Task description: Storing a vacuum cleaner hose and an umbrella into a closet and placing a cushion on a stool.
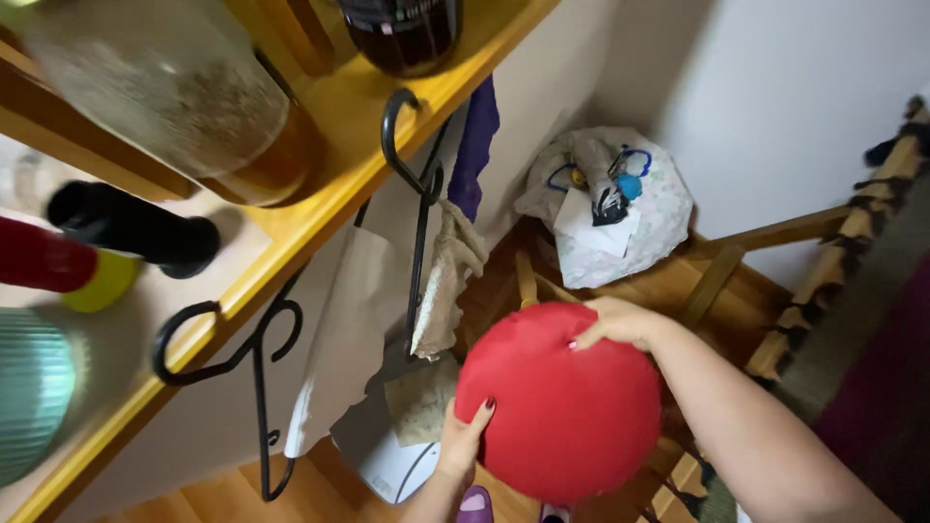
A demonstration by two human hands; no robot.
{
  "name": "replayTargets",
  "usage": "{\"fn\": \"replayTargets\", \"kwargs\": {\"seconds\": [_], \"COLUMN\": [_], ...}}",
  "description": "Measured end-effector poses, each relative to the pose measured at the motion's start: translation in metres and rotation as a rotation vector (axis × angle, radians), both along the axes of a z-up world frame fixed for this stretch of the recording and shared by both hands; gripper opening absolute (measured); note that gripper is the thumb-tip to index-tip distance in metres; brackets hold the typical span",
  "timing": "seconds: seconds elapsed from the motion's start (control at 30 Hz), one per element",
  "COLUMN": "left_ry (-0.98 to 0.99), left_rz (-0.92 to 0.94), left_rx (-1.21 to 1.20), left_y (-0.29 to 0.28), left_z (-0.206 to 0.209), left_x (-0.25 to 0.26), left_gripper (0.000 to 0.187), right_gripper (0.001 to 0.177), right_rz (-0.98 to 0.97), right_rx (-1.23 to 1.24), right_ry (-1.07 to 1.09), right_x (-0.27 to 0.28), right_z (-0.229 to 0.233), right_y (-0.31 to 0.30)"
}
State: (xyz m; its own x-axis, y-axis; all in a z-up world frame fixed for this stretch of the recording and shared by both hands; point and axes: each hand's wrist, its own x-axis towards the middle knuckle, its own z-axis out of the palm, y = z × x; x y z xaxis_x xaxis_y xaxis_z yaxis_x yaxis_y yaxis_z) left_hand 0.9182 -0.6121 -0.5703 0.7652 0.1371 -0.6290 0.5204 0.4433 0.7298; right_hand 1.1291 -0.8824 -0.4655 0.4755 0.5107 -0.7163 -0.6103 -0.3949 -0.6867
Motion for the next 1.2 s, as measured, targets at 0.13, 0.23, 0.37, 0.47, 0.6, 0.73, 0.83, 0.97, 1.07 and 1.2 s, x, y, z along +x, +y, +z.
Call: {"fn": "replayTargets", "kwargs": {"seconds": [0.13,0.23,0.37,0.47,0.6,0.73,0.83,0.97,1.07,1.2], "left_ry": [-0.008,0.002,0.019,-0.035,-0.031,-0.044,-0.044,0.035,0.025,0.08], "left_rz": [0.068,0.093,0.153,0.225,0.255,0.186,0.152,0.127,0.095,0.125], "left_rx": [-0.018,-0.041,-0.112,-0.101,-0.113,-0.054,-0.003,0.041,0.079,-0.012], "left_y": [-0.017,-0.027,-0.045,-0.056,-0.059,-0.057,-0.057,-0.063,-0.065,-0.071], "left_z": [-0.035,-0.039,-0.048,-0.085,-0.065,-0.071,-0.084,-0.109,-0.132,-0.145], "left_x": [0.027,0.047,0.061,0.061,0.078,0.099,0.107,0.122,0.117,0.131], "left_gripper": [0.057,0.055,0.052,0.051,0.051,0.058,0.069,0.09,0.094,0.098], "right_gripper": [0.056,0.053,0.048,0.05,0.052,0.055,0.061,0.083,0.089,0.084], "right_rz": [0.066,0.102,0.115,0.156,0.082,0.037,0.024,0.056,0.012,0.001], "right_rx": [-0.2,-0.307,-0.374,-0.408,-0.365,-0.316,-0.311,-0.549,-0.538,-0.48], "right_ry": [-0.136,-0.255,-0.333,-0.403,-0.376,-0.368,-0.375,-0.479,-0.393,-0.449], "right_x": [0.032,0.05,0.065,0.075,0.079,0.088,0.09,0.101,0.099,0.106], "right_z": [-0.02,-0.034,-0.037,-0.047,-0.062,-0.081,-0.095,-0.127,-0.162,-0.206], "right_y": [0.005,0.003,-0.003,-0.005,-0.01,-0.027,-0.033,-0.047,-0.057,-0.071]}}
